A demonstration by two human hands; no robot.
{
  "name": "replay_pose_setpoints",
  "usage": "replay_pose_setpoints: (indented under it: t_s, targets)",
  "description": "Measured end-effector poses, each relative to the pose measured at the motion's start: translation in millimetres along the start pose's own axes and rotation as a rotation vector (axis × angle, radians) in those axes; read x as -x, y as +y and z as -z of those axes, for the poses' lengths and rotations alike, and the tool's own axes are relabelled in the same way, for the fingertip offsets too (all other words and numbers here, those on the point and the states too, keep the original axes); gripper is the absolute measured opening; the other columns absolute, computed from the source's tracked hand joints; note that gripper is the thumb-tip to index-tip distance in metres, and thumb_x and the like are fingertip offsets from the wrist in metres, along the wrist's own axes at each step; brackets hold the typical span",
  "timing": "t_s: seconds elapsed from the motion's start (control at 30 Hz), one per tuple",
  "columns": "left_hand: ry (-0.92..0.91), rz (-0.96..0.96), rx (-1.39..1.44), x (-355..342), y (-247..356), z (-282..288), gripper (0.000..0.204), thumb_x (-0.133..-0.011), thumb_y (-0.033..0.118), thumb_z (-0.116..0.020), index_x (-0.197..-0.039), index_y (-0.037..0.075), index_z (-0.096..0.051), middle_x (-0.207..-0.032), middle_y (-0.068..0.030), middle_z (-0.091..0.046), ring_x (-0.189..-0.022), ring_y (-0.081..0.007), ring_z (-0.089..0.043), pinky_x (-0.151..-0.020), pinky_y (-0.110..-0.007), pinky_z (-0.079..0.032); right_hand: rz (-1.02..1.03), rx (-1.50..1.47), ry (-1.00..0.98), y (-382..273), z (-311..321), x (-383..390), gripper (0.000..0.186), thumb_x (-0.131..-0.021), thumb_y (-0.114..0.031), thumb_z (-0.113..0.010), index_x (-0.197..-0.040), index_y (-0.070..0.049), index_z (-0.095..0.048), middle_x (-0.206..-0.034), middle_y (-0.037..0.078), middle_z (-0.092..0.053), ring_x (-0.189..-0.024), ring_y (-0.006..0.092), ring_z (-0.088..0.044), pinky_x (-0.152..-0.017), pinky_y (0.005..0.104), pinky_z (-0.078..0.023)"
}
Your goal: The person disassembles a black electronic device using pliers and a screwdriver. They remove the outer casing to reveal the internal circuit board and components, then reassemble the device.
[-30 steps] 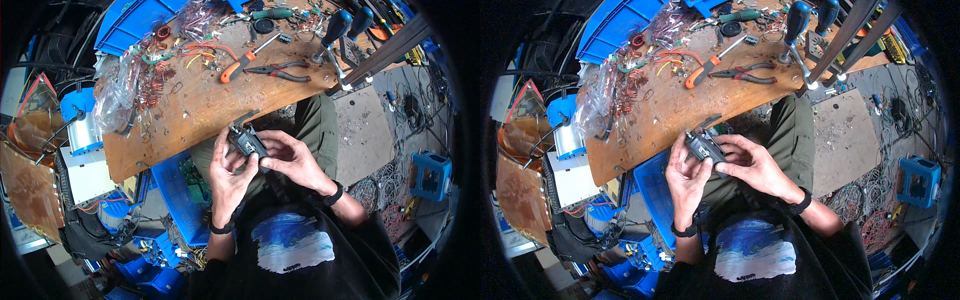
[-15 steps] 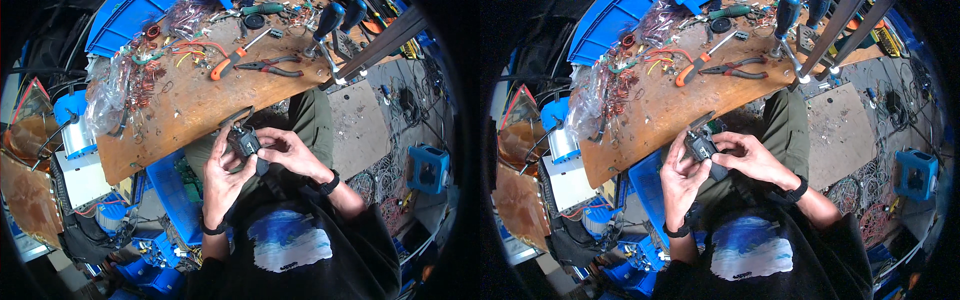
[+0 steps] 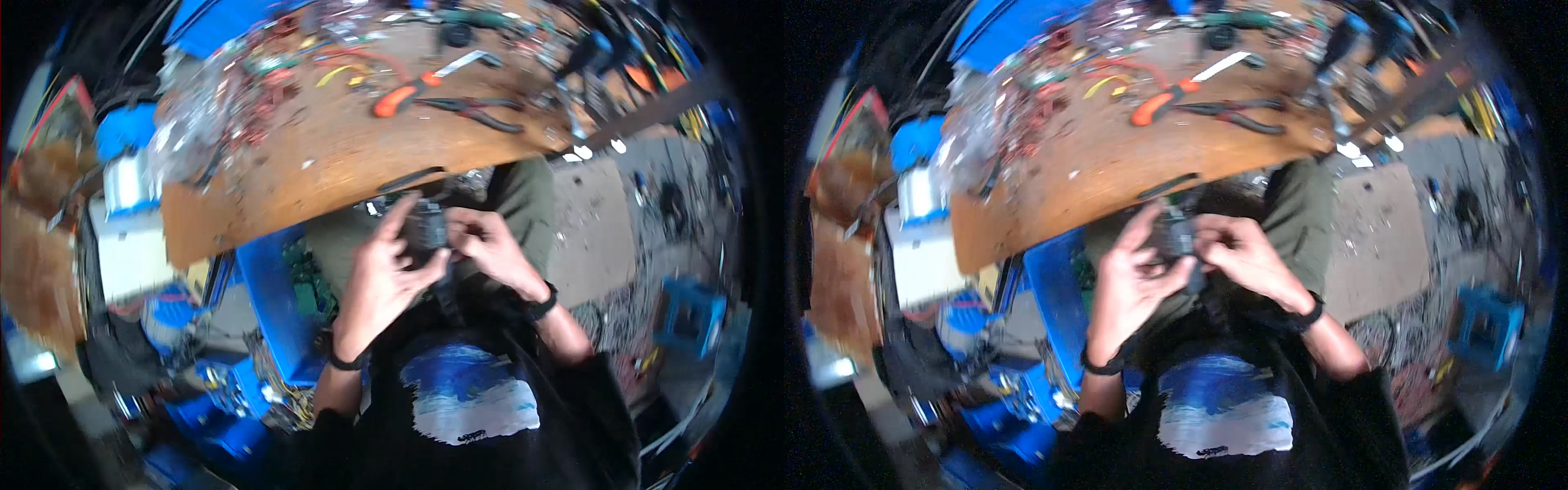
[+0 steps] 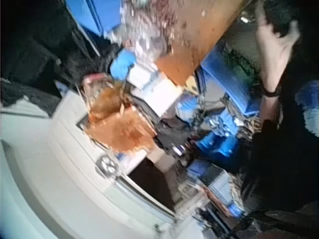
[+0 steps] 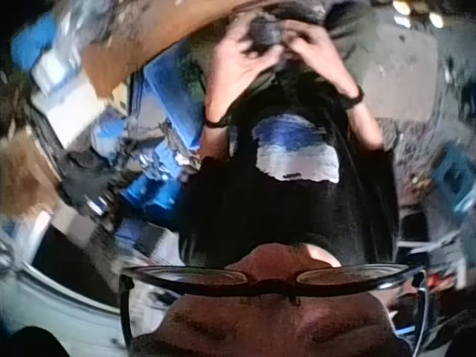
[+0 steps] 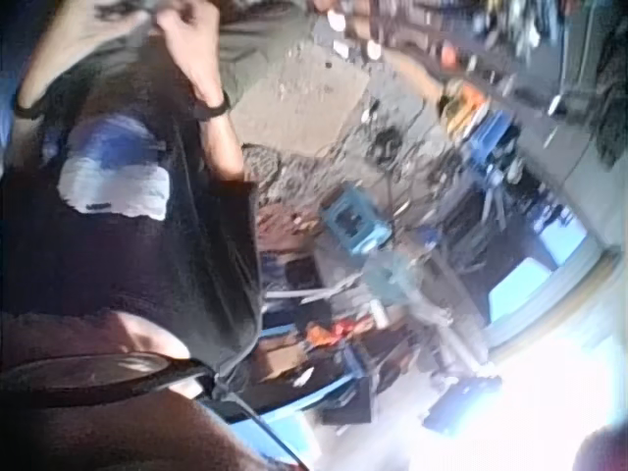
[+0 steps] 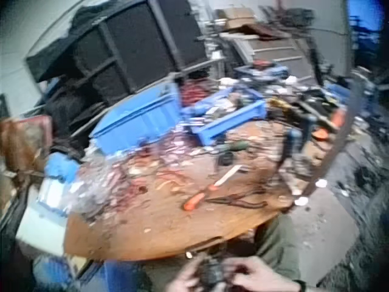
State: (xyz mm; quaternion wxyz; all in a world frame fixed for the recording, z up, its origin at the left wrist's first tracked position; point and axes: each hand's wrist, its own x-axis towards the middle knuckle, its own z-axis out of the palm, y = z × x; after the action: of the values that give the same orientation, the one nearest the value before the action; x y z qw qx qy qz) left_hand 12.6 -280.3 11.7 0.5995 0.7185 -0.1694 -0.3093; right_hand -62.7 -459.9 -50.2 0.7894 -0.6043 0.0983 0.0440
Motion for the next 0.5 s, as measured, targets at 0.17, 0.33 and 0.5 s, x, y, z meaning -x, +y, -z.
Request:
replay_pose_setpoints:
  t_s: [0.17, 0.33, 0.5]
  targets:
    - [0.000, -0.307, -0.482, -8.1, -3.4, -2.2, 0.078, -0.077, 0.014, -0.082, -0.145, -0.002, -0.048, -0.127, -0.0286, -0.065, -0.116, -0.0370, -0.068, -0.099, -0.046, -0.056, 0.044, 0.271, 0.197, 21.7, 18.9, 9.3, 0.054, -0.084, -0.011, -0.060, -0.134, 0.008, -0.060, -0.109, 0.006, -0.069, -0.100, 0.0133, -0.063, -0.090, 0.0290, -0.052]
    - [-0.003, -0.515, -0.590, -20.8, -44.8, -23.9, 0.085, -0.072, 0.017, -0.086, -0.141, -0.010, -0.045, -0.124, -0.0299, -0.061, -0.105, -0.0470, -0.066, -0.094, -0.048, -0.056, 0.005, 0.350, 0.252, 48.8, 49.8, 14.9, 0.068, -0.083, -0.008, -0.059, -0.148, 0.009, -0.044, -0.124, 0.011, -0.062, -0.111, 0.0184, -0.061, -0.099, 0.0310, -0.049]
    - [-0.070, -0.402, -0.665, -28.7, -67.6, -33.9, 0.079, -0.071, 0.025, -0.082, -0.133, -0.016, -0.052, -0.100, -0.0289, -0.067, -0.092, -0.0367, -0.070, -0.075, -0.044, -0.059, -0.080, 0.402, 0.243, 70.6, 75.6, 17.8, 0.076, -0.086, 0.005, -0.052, -0.158, 0.006, -0.030, -0.137, 0.014, -0.058, -0.121, 0.0199, -0.057, -0.107, 0.0334, -0.045]
